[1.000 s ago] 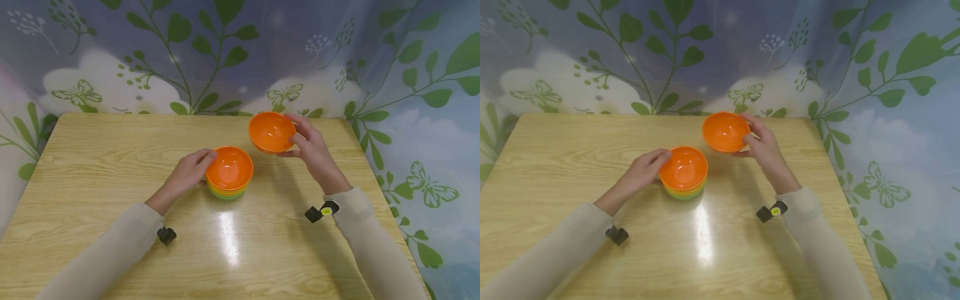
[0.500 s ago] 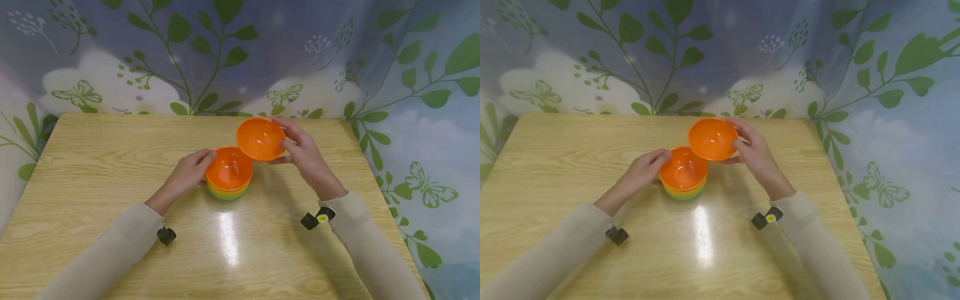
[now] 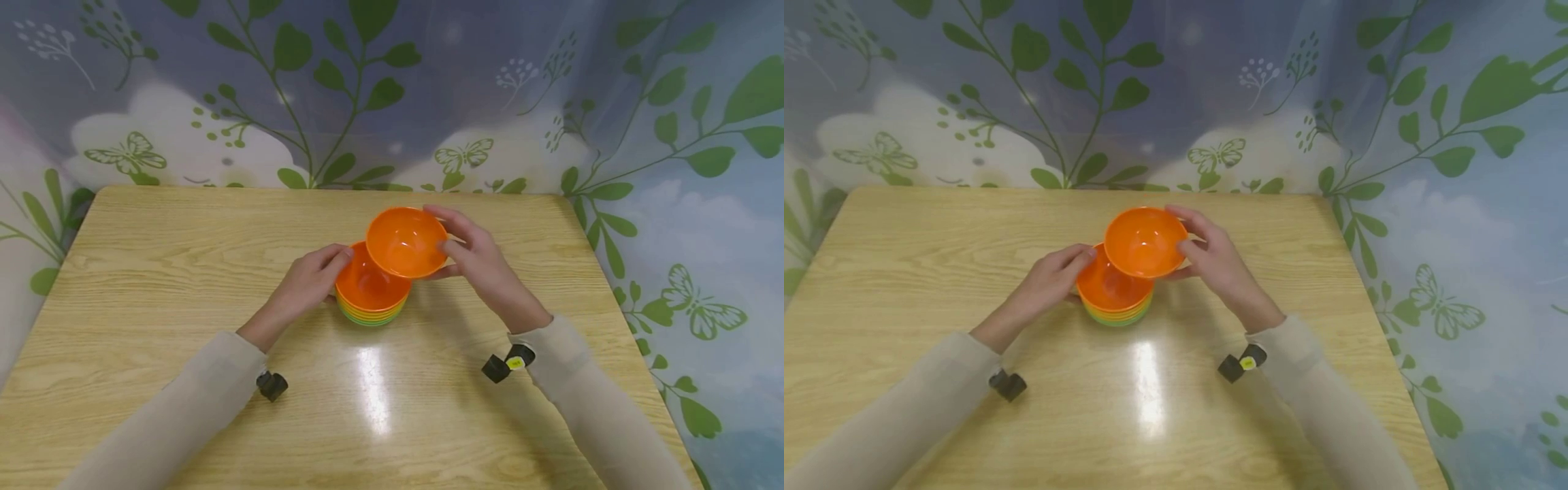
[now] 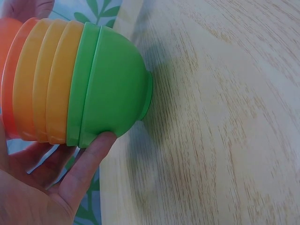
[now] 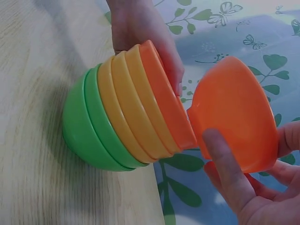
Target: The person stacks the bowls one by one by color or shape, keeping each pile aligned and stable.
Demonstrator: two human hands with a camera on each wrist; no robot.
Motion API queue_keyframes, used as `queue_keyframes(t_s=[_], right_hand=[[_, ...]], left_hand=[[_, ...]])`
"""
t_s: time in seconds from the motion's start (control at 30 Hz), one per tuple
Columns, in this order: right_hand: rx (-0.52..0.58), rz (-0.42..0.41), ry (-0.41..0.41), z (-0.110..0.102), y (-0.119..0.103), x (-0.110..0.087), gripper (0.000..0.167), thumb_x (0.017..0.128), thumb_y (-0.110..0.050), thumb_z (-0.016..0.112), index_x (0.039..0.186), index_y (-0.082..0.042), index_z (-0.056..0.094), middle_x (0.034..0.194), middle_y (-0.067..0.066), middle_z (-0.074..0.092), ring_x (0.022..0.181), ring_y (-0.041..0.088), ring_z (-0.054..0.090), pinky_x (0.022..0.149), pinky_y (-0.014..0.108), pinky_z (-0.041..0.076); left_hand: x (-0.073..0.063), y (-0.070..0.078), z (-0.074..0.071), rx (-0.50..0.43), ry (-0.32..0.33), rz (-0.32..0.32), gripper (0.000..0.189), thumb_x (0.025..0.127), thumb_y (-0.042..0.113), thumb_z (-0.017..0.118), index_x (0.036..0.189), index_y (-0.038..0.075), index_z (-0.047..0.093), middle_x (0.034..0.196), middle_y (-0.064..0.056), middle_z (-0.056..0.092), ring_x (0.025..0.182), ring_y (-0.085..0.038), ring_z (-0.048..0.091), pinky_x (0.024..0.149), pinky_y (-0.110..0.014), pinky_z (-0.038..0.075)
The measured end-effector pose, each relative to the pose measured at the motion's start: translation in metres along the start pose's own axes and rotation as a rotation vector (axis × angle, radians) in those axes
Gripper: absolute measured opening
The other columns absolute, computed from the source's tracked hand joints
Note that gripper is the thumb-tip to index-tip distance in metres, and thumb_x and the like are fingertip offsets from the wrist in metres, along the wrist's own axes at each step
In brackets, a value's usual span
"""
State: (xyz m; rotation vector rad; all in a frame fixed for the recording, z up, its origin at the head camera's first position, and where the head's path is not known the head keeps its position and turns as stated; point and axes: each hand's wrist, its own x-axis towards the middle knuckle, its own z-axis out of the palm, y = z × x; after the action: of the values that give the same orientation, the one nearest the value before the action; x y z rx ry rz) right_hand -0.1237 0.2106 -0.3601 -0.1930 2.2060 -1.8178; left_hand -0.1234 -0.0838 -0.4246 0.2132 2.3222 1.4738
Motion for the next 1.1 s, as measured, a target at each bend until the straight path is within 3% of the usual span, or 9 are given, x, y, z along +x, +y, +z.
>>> queue_keyframes(t_s=[0.4, 0.63, 1.1], right_hand=[[-0.015, -0.018, -0.055, 0.007, 0.002, 0.001, 0.059, 0.107, -0.003, 0.050, 0.164, -0.019, 0.049, 0.159, 0.009, 0.054, 0.130, 0.039, 0.067, 0.080, 0.044, 0.070], [-0.045, -0.019, -0.096, 0.012, 0.003, -0.001, 0.058, 0.108, -0.006, 0.051, 0.164, -0.020, 0.048, 0.158, 0.009, 0.054, 0.131, 0.039, 0.066, 0.080, 0.043, 0.070], [-0.078, -0.011, -0.146, 0.020, 0.007, -0.001, 0.056, 0.109, -0.004, 0.047, 0.164, -0.014, 0.048, 0.166, 0.010, 0.050, 0.124, 0.038, 0.068, 0.076, 0.054, 0.070]], left_hand=[[0.000, 0.000, 0.000, -0.005, -0.004, 0.007, 0.055, 0.116, 0.053, 0.045, 0.154, 0.017, 0.061, 0.149, -0.012, 0.067, 0.117, -0.033, 0.073, 0.083, -0.046, 0.070], [0.000, 0.001, 0.001, 0.000, -0.001, 0.008, 0.051, 0.117, 0.046, 0.042, 0.154, 0.016, 0.060, 0.147, -0.013, 0.068, 0.111, -0.032, 0.072, 0.083, -0.045, 0.070], [0.001, -0.001, 0.001, -0.012, 0.003, 0.001, 0.050, 0.117, 0.048, 0.042, 0.152, 0.017, 0.062, 0.142, -0.012, 0.069, 0.107, -0.031, 0.073, 0.082, -0.045, 0.070]])
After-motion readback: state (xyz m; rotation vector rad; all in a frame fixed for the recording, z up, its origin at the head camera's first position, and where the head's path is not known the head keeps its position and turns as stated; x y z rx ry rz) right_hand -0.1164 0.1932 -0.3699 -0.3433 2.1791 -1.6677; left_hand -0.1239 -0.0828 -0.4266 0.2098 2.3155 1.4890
